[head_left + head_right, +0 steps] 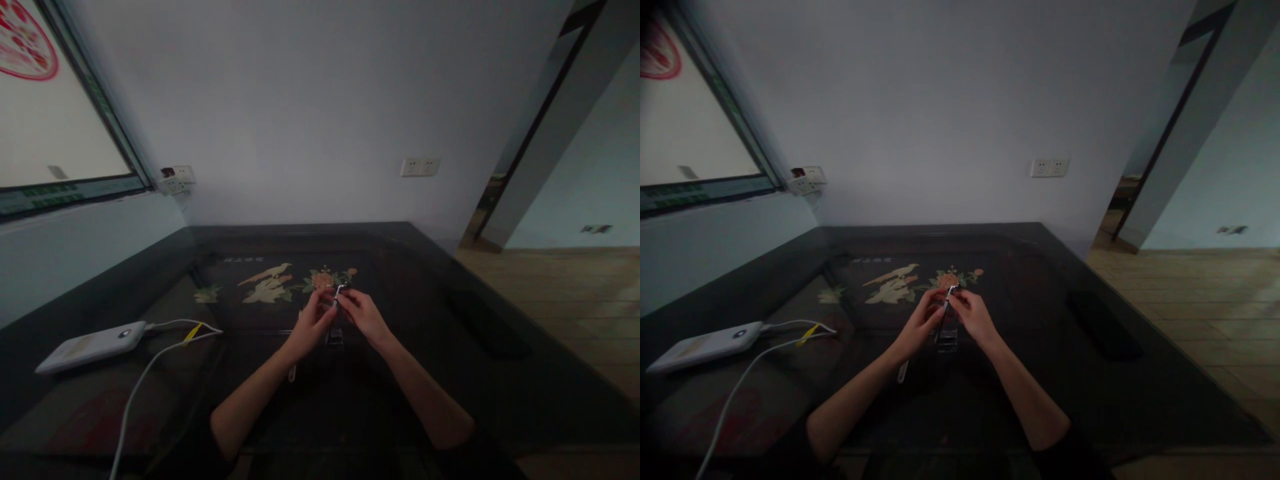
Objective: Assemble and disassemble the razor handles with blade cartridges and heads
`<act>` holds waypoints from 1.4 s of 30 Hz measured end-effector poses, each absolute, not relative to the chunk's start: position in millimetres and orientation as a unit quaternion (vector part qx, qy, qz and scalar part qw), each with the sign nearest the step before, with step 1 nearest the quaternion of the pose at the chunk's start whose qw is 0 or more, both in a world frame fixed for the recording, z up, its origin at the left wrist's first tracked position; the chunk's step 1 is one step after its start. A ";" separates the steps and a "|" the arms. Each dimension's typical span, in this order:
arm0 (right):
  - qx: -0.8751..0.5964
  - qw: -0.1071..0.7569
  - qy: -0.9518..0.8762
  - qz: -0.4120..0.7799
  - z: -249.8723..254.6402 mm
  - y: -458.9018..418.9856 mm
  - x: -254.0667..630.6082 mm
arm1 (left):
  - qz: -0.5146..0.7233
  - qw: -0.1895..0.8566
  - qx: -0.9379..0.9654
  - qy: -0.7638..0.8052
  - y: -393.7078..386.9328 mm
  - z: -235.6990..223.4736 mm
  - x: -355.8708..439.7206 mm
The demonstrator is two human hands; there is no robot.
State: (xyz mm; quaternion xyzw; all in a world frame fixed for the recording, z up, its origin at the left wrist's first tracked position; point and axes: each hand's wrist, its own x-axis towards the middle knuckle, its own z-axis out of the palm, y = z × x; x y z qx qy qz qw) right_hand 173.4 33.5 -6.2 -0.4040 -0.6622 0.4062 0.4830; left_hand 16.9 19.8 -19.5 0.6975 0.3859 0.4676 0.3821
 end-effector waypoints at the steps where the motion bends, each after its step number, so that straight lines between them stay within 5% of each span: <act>1: -0.400 0.498 -0.650 0.411 -6.8 32.0 172.3 | 0.465 0.392 0.699 0.377 15.4 -21.1 20.8; 12: -0.376 0.564 -0.608 0.415 -8.0 26.0 162.5 | 0.463 0.326 0.712 0.415 8.3 -21.8 21.8; 42: -0.349 0.573 -0.588 0.451 1.2 24.3 170.5 | 0.503 0.242 0.717 0.417 10.8 -16.1 14.2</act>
